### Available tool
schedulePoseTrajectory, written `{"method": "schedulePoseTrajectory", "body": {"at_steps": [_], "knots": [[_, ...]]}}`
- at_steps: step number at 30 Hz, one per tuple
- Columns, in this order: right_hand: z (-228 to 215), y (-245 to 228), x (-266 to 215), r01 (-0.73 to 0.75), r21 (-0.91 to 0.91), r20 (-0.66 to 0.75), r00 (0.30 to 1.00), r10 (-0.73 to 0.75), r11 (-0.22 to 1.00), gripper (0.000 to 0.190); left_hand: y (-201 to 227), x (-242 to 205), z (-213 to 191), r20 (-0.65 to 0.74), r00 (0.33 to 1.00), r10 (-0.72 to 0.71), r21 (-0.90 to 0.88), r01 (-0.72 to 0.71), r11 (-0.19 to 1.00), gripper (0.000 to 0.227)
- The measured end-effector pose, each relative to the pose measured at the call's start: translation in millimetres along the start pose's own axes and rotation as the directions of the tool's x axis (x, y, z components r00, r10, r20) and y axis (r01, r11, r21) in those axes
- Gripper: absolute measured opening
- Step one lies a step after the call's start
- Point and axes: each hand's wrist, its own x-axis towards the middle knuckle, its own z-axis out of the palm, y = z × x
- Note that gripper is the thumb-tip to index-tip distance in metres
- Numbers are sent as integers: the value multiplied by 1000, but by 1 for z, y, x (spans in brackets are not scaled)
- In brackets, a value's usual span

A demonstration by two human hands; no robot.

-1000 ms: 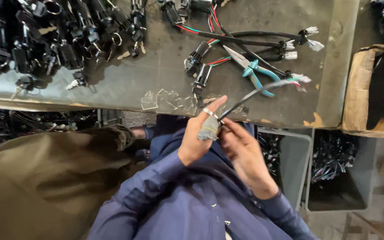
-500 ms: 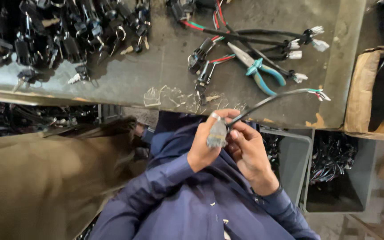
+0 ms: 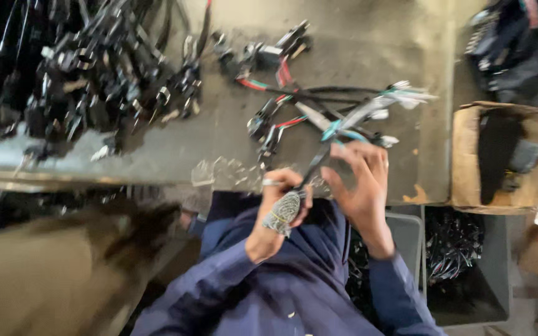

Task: The person strips the outer insulation from multiple black wires using pliers, then places the stripped wires into a pile on the table. The person repeatedly picks up wires, strips them, and adds them to the pile.

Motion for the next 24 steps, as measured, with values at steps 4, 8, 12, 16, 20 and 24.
{"method": "schedulePoseTrajectory", "body": {"at_steps": [4, 8, 12, 16, 20, 24], "knots": [[19, 32, 16, -81, -414, 1, 996, 89, 907, 61, 11, -2, -9, -15, 985, 171, 266, -161, 950, 17], [16, 30, 14, -158, -463, -37, 987, 159, 872, 54, 22, -4, -10, -86, 988, 126, 203, -106, 973, 10], [-24, -1, -6, -241, -104, -21, 971, 240, 965, 39, 39, -2, -16, -71, 995, 64, 225, -47, 973, 11], [-23, -41, -75, -872, 374, 698, 490, 523, 317, 35, 42, 1, -19, -13, 1000, -23, 304, 26, 952, 14], [-8, -39, -108, -748, 497, 682, 650, 335, 441, 57, 31, -2, -16, 25, 981, -193, 330, 174, 928, 33], [-19, -25, -81, -485, 420, 555, 806, 206, 767, 59, 23, -14, 0, -20, 964, -266, 125, 267, 956, 35]]}}
